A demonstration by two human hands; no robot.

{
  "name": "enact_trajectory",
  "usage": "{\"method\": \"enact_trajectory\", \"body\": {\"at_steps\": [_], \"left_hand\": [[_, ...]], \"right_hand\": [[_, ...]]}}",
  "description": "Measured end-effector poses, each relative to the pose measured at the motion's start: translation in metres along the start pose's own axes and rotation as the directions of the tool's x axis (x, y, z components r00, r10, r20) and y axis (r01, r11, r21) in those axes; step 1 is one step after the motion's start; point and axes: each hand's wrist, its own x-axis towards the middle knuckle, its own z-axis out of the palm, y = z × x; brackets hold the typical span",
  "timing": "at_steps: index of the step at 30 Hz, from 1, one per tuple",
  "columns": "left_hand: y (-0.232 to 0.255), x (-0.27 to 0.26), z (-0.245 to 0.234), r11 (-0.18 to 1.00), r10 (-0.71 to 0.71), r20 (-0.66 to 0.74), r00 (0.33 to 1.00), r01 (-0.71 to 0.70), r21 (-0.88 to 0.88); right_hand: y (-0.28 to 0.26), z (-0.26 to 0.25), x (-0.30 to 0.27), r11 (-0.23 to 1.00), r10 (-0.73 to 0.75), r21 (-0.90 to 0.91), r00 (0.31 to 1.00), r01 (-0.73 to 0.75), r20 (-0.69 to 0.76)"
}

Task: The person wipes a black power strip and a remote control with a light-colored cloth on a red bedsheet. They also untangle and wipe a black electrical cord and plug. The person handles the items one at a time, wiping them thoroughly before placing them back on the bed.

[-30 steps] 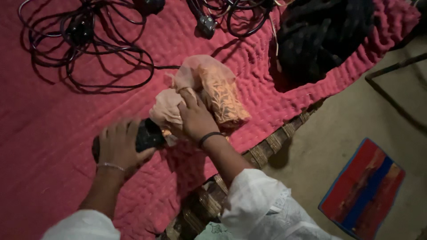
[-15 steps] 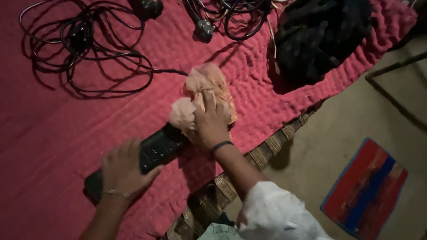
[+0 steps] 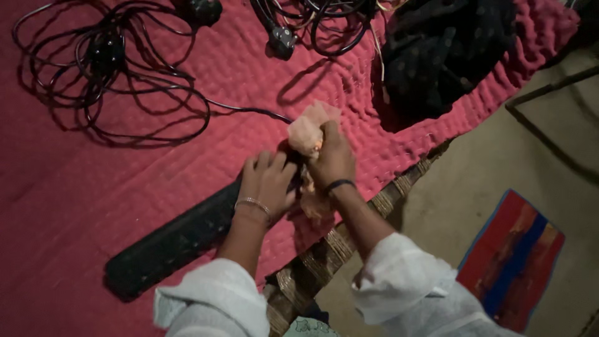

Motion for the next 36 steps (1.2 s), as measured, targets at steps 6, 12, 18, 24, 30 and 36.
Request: {"method": "enact_trajectory", "body": {"at_steps": [6,12,18,24,30,36], "left_hand": [[-0.002,-0.061,0.008,0.994,-0.027,-0.119,0.993,0.014,-0.104],[-0.004,-0.058,0.013,0.970,-0.239,-0.081,0.968,0.241,0.022],[-0.071,-0.049,0.005,0.916,-0.366,-0.141,0.920,0.383,0.120],[-0.081,-0.046,0.010,0.893,-0.433,-0.089,0.897,0.440,0.092],[-0.080,-0.047,0.002,0.909,-0.384,-0.112,0.917,0.396,0.128],[-0.079,-0.050,0.000,0.918,-0.381,-0.162,0.910,0.394,0.054]], "right_hand": [[-0.016,-0.003,0.035,0.973,-0.214,0.073,0.975,0.217,-0.051],[-0.030,-0.007,-0.021,0.950,-0.196,0.190,0.946,0.249,-0.257],[-0.057,0.048,-0.072,0.912,-0.104,0.346,0.940,0.221,-0.325],[-0.058,0.103,-0.043,0.922,-0.371,0.106,0.928,0.372,-0.023],[0.003,0.077,0.007,0.706,-0.619,-0.178,0.720,0.685,0.313],[0.012,0.064,0.010,0.679,-0.691,-0.274,0.719,0.682,0.078]]}}
